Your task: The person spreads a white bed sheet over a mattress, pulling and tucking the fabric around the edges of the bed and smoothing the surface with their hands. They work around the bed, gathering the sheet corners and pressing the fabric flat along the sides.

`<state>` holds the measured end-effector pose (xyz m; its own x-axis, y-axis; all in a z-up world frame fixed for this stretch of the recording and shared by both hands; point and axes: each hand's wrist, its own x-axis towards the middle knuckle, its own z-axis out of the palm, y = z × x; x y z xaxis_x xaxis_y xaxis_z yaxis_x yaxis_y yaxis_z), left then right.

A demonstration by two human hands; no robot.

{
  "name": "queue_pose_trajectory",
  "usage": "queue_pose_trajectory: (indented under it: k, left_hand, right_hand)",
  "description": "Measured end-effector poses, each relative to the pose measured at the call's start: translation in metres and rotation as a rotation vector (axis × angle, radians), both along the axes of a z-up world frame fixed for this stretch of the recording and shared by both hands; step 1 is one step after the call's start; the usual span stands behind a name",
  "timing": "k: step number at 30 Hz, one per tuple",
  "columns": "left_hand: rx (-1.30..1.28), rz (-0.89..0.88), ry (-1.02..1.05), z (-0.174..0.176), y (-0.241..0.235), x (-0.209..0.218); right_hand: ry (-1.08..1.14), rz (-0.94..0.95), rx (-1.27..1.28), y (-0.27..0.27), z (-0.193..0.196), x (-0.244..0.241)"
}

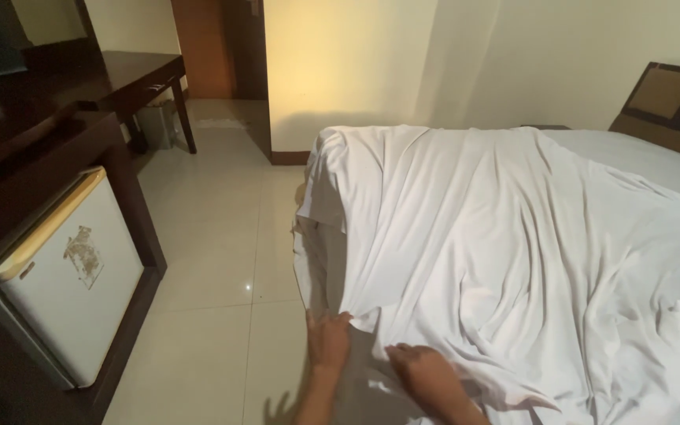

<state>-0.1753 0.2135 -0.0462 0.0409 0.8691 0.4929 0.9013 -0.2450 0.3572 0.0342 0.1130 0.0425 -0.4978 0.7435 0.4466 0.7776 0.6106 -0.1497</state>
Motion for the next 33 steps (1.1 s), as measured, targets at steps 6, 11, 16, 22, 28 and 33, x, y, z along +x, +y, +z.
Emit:
queue_pose_trajectory:
  k: [6, 11, 16, 22, 28, 33]
  left_hand:
    - [-0.031, 0.020, 0.022, -0.012, -0.011, -0.034]
    - [0.001, -0.004, 0.036, -0.009, -0.022, -0.048]
    - [-0.118, 0.012, 0.072, -0.009, -0.035, -0.076]
    - [-0.016, -0.013, 0.089, -0.032, -0.045, -0.094]
    - [-0.153, 0.045, 0.163, -0.055, -0.054, -0.124]
    - [-0.269, 0.070, 0.121, -0.056, -0.038, -0.086]
  right_hand:
    - [-0.197, 0.035, -0.103, 0.003, -0.036, -0.031]
    - [-0.174, 0.133, 0.082, 0.013, -0.072, -0.037]
    - [-0.264, 0.207, 0.102, 0.020, -0.115, -0.051]
    - [-0.270, 0.059, -0.168, 0.010, -0.108, -0.080]
    - [-0.371, 0.159, -0.170, 0.037, -0.217, -0.103]
    - [-0.342, 0.148, -0.362, -0.001, -0.082, -0.092]
